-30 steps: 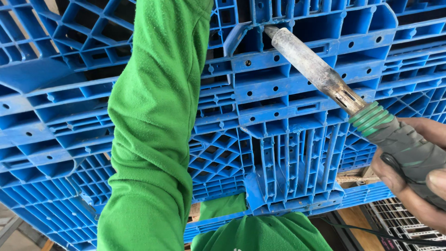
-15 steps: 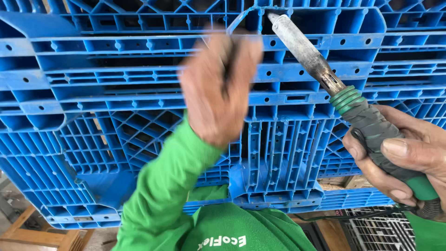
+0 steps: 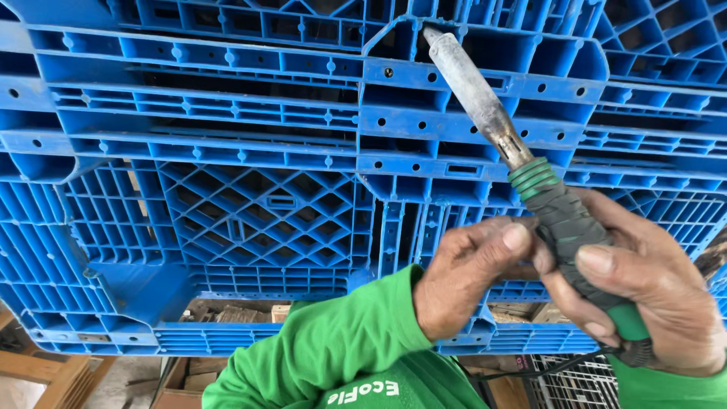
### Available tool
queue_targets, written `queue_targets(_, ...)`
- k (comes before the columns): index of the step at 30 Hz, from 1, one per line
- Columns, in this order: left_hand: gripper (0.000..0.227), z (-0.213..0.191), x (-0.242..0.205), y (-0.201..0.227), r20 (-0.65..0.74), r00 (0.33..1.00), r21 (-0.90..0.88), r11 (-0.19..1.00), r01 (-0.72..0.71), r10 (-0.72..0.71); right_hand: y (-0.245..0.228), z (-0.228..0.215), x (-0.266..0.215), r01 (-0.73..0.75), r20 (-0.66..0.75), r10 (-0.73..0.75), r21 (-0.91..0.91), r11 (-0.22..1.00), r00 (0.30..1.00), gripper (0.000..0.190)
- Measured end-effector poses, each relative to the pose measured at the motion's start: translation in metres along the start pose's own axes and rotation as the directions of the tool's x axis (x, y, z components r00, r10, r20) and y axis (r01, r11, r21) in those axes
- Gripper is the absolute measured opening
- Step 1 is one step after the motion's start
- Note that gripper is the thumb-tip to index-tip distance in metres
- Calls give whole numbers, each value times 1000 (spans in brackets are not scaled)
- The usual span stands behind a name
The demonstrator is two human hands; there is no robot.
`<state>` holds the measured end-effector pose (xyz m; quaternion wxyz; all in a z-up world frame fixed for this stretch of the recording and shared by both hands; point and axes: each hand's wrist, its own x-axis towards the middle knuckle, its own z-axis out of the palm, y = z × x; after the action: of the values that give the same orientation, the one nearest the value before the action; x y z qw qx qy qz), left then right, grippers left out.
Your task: The person uses a soldering iron to melt and fuse sections of a blue plastic crate, then presses the softened plastic together to join the pieces. The person repeats this process along the crate's seams to repair or reinforce the structure.
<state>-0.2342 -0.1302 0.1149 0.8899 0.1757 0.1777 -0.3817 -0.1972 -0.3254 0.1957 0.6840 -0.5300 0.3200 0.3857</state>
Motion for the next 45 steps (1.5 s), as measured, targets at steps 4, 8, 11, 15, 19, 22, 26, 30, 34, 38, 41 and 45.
queue_targets(4, 50, 11, 1, -9, -54, 983, -278, 948, 155, -176, 6, -1, 2, -62, -108, 58, -34, 997, 992, 78)
queue_targets(8, 45, 11, 7, -8, -7, 995, -283, 954, 95, -101, 10, -16, 2, -72, -25, 69, -127, 989, 997, 79)
queue_targets(11, 47, 10, 11, -7, -3, 989, -272, 952, 141, -148, 10, -31, -2, -127, -25, 124, -132, 983, 992, 73)
queue_targets(15, 44, 6, 11, -5, 84, 980, -281, 939, 197, -181, 16, -36, -9, -206, -93, 195, -143, 968, 977, 67)
queue_targets(19, 44, -1, 6, -3, 89, 983, -224, 958, 179, -162, 20, -27, -15, -148, -122, 122, -228, 962, 985, 73)
queue_targets(22, 45, -5, 1, -3, 85, 988, -216, 965, 146, -131, 14, -18, -14, -108, -90, 89, -235, 966, 992, 76)
queue_targets(26, 41, -7, -2, -2, 103, 989, -233, 965, 124, -102, 7, -1, -15, -113, -110, 91, -211, 971, 990, 73)
queue_targets(30, 41, -5, -1, 5, 117, 989, -264, 958, 116, -87, -2, 11, -11, -94, -88, 81, -153, 984, 993, 75)
queue_targets(34, 41, -3, 1, 9, 111, 991, -254, 962, 95, -69, -11, 22, -7, -105, -86, 98, -80, 991, 991, 69)
queue_targets(38, 37, -6, 1, 7, 107, 992, -254, 963, 93, -68, -8, 37, -11, 10, -125, -25, -121, 993, 992, 72)
queue_targets(41, 35, -8, -3, 5, 122, 991, -263, 961, 81, -50, -8, 41, -11, 40, -81, -53, -157, 987, 995, 70)
queue_targets(45, 35, -9, -4, 8, 121, 991, -240, 967, 87, -59, -10, 41, -12, -64, -157, 40, -151, 986, 987, 60)
